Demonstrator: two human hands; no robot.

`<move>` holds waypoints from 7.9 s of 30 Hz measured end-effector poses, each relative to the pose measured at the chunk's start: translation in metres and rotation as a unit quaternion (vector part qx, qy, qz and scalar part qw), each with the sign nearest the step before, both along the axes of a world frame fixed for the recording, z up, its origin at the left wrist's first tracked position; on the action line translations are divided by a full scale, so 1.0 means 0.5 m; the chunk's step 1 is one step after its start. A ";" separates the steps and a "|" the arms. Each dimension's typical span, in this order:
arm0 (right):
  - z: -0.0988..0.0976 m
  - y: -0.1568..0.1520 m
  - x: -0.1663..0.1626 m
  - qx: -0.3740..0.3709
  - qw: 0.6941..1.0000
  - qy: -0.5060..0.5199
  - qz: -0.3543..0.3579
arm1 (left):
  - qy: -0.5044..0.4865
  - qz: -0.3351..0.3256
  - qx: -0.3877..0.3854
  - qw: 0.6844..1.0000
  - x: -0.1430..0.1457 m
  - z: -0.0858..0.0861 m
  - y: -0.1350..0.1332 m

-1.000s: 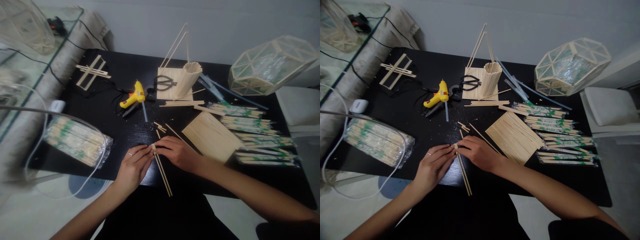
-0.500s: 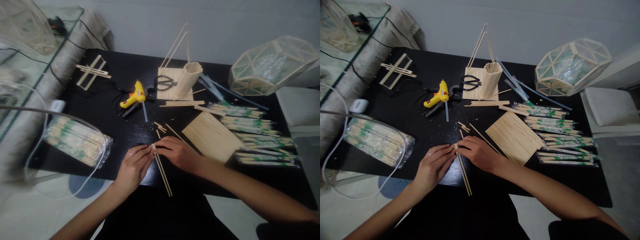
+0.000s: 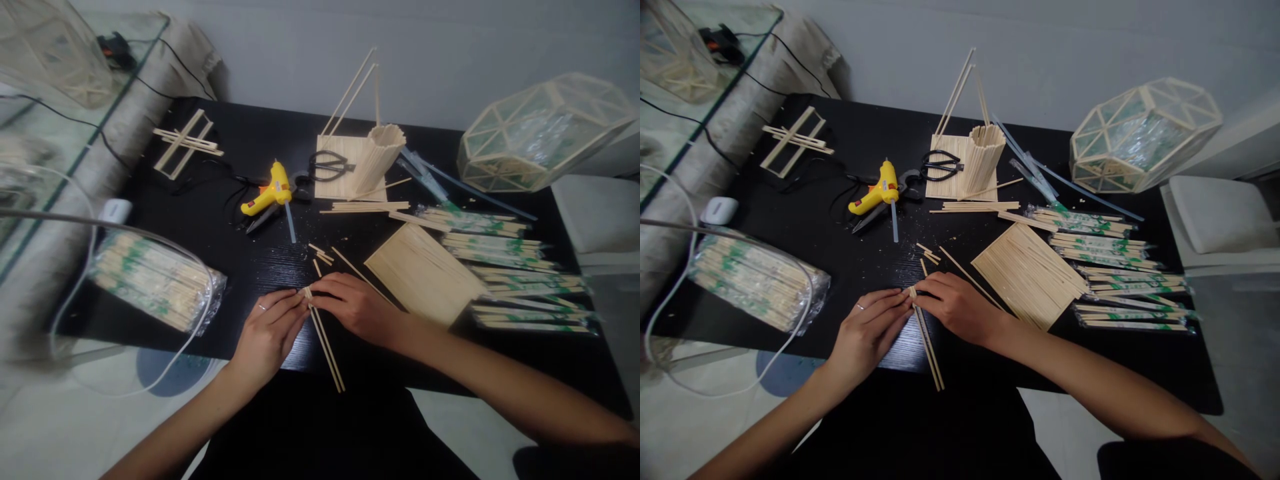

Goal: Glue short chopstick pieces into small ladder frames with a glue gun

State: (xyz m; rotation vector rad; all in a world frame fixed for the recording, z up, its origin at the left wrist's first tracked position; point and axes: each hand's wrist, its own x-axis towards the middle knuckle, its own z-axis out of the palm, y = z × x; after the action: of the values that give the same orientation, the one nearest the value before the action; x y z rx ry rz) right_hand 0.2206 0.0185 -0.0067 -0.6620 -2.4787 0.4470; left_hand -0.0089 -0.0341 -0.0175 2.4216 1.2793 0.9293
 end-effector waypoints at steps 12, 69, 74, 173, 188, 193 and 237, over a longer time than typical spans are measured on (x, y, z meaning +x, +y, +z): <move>-0.002 -0.002 0.000 -0.014 1.000 0.006 -0.005 | -0.009 -0.005 -0.008 1.000 -0.004 -0.007 -0.001; -0.002 0.007 0.001 0.014 1.000 -0.004 0.006 | -0.030 0.011 0.001 0.999 0.007 0.004 0.005; -0.002 0.009 0.000 0.003 1.000 -0.001 0.010 | -0.032 0.007 -0.005 0.999 0.004 0.003 0.006; 0.013 -0.065 -0.036 -0.069 0.991 -0.042 -0.106 | 0.009 -0.056 -0.163 0.985 -0.073 0.027 0.046; 0.003 -0.110 0.014 -0.015 0.988 -0.015 -0.152 | 0.023 -0.117 -0.154 0.981 -0.068 0.034 0.006; -0.002 -0.104 0.011 -0.031 0.988 -0.012 -0.151 | -0.006 -0.142 -0.168 0.975 -0.034 0.042 -0.012; 0.024 -0.034 0.028 -0.168 0.957 -0.024 -0.235 | 0.057 0.066 -0.174 0.981 0.004 0.062 0.167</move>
State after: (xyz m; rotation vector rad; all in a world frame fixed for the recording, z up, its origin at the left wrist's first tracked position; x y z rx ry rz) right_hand 0.2347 0.0012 0.0053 -1.3728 -2.1998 0.6711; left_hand -0.0069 0.0496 0.0135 2.1628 1.5157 0.5462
